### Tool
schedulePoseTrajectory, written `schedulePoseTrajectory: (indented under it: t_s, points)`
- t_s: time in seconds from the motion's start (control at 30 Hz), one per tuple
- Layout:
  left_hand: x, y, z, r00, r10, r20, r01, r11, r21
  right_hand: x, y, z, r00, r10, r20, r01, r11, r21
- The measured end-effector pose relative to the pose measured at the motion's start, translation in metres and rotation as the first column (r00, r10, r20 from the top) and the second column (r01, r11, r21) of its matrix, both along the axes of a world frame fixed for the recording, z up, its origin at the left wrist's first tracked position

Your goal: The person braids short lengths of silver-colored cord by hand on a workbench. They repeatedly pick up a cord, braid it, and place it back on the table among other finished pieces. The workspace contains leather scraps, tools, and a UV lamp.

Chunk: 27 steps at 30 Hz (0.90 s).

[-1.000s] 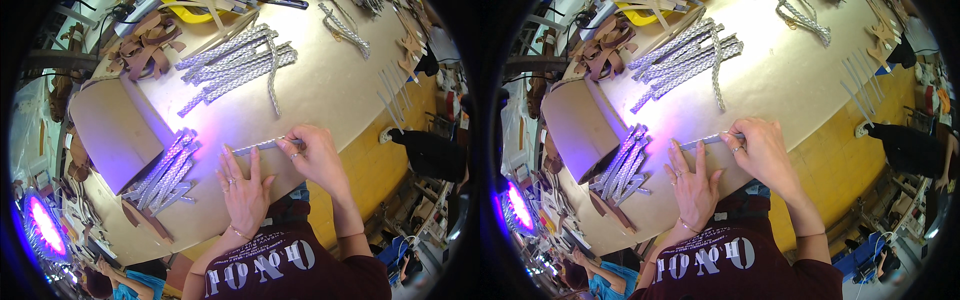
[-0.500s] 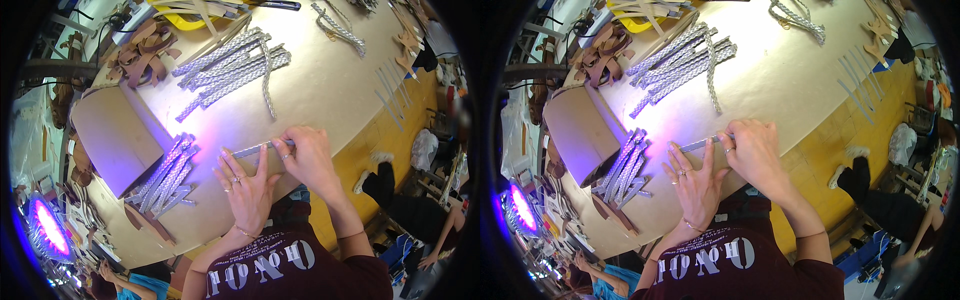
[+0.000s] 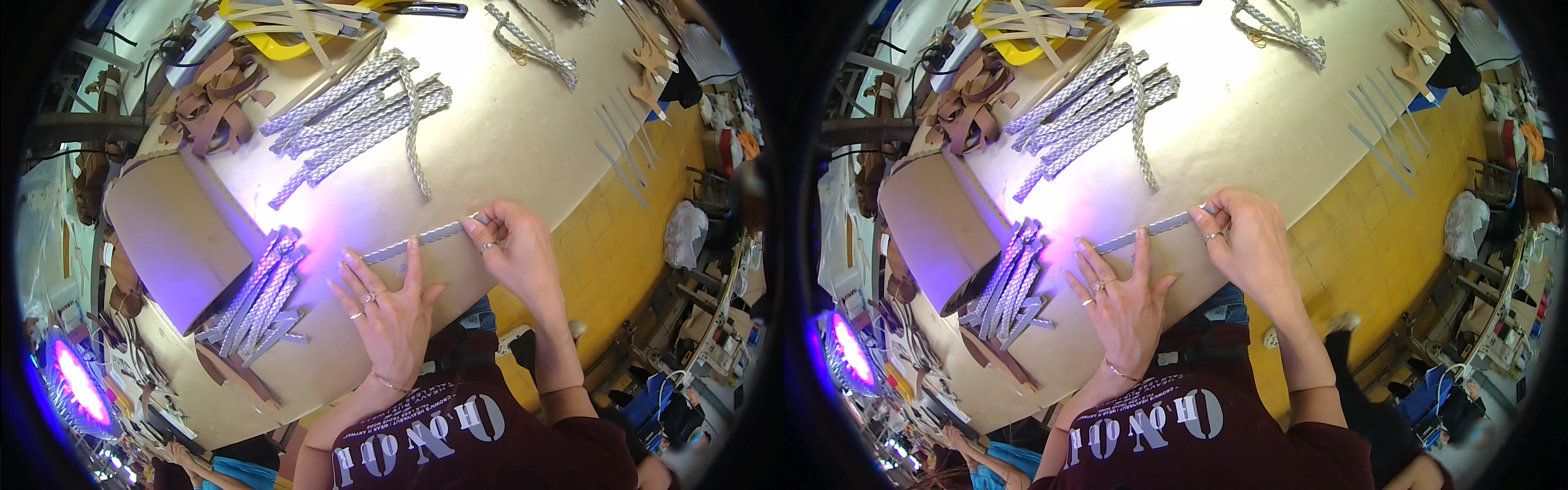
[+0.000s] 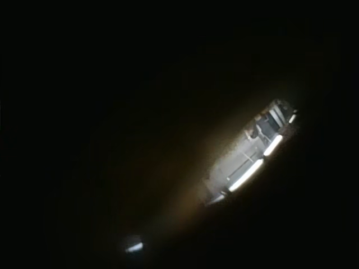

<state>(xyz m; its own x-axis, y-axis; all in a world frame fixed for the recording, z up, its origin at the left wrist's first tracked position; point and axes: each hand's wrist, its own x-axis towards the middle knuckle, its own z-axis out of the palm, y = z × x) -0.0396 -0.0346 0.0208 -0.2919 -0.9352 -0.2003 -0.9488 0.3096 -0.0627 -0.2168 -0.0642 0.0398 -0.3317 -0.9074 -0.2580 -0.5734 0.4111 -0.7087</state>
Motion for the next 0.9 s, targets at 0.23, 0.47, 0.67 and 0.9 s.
schedulePoseTrajectory:
  t_s: [0.23,0.47,0.67,0.9]
  points:
    - [0.0,0.0,0.001,1.0,0.002,-0.003,-0.002,1.0,0.018,0.002,0.002,-0.004,0.998,0.023,-0.064,-0.024,1.0,-0.02]
    - [0.0,0.0,0.001,1.0,0.0,-0.005,0.0,1.0,0.005,0.004,0.003,-0.007,0.997,0.023,-0.074,-0.025,0.999,-0.024]
    - [0.0,0.0,0.0,1.0,0.009,-0.019,-0.009,1.0,0.008,0.007,0.005,-0.008,0.997,-0.024,-0.072,0.02,0.998,-0.054]
    - [0.001,0.0,0.0,0.999,0.006,-0.032,-0.005,0.999,0.032,0.005,0.006,-0.011,0.987,-0.161,-0.008,0.16,0.985,-0.064]
